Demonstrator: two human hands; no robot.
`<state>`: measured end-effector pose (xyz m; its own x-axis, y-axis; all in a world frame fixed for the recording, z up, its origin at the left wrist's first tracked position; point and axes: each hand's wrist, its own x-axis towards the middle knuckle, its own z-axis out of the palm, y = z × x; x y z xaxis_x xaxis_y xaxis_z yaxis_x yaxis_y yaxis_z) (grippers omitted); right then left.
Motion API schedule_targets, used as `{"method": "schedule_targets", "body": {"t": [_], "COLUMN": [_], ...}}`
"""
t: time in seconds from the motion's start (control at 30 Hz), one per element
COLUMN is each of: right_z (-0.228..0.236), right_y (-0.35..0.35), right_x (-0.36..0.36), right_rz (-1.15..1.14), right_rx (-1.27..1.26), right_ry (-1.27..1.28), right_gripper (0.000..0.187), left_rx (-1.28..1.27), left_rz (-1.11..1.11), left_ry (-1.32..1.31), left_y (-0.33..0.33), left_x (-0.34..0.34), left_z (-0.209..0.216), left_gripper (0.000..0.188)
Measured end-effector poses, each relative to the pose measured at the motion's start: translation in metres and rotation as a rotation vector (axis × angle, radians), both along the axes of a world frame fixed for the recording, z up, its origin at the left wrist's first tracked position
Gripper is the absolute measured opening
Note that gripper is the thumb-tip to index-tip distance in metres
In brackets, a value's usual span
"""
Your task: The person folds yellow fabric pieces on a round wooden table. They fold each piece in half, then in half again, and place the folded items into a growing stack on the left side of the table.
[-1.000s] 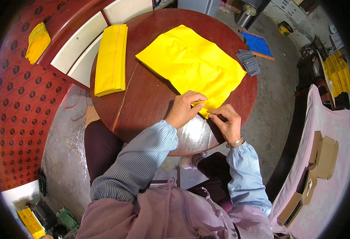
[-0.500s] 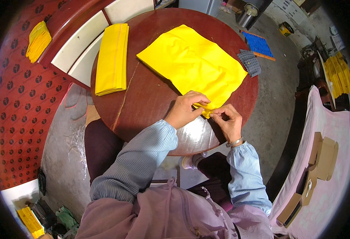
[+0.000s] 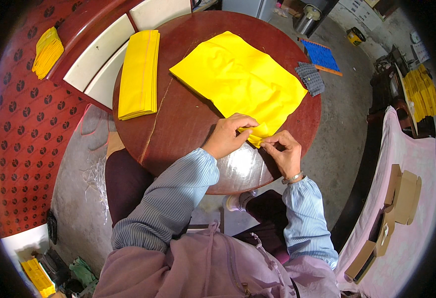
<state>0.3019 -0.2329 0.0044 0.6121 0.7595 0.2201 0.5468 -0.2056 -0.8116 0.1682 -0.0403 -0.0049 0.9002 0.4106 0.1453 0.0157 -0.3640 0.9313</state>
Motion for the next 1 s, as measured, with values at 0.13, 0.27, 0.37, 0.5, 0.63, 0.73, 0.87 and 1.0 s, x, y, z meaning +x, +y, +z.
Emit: {"method": "schedule_targets", "body": {"t": [0.13,0.27,0.37,0.5,0.63,0.73,0.87,1.0], "right_z": [-0.0012,-0.0023,-0.0028,-0.0036,-0.0044,-0.0046,-0.0034,-0.0018], "right_y": [-0.0003,0.0003,0.0004,-0.0006,-0.0011,-0.0009,-0.0004,-0.0004], "right_x": [0.0007,0.0,0.0003,0.0012,0.0019,0.0014,0.0011,0.0007], "right_rz": [-0.011,-0.005,-0.009,-0.007,-0.008,-0.014,-0.009,-0.015], "right_rx": [-0.035,0.012,0.01,-0.015,-0.016,-0.022,-0.007,-0.024], "right_ry": [0.05,0.021,0.017,0.041,0.036,0.058,0.075,0.059], "right_gripper": [0.018,0.018,0.018,0.018,0.019,0.019,0.019,0.019], "left_rx": [0.014,0.041,0.057,0.056,0.067,0.077,0.09,0.114], "left_rz": [-0.082,-0.079,-0.079,-0.089,-0.09,-0.079,-0.047,-0.02], "left_ry": [0.021,0.048,0.036,0.043,0.039,0.033,-0.011,-0.028], "left_y": [0.0026,0.0014,0.0011,0.0017,0.0021,0.0011,-0.0019,-0.0051], "left_x": [-0.0036,-0.0031,-0.0023,-0.0029,-0.003,-0.0028,-0.0011,-0.0009], "left_z": [0.0042,0.0059,0.0057,0.0061,0.0067,0.0046,0.0002,-0.0002], "left_gripper": [0.035,0.041,0.043,0.045,0.046,0.045,0.043,0.041]}}
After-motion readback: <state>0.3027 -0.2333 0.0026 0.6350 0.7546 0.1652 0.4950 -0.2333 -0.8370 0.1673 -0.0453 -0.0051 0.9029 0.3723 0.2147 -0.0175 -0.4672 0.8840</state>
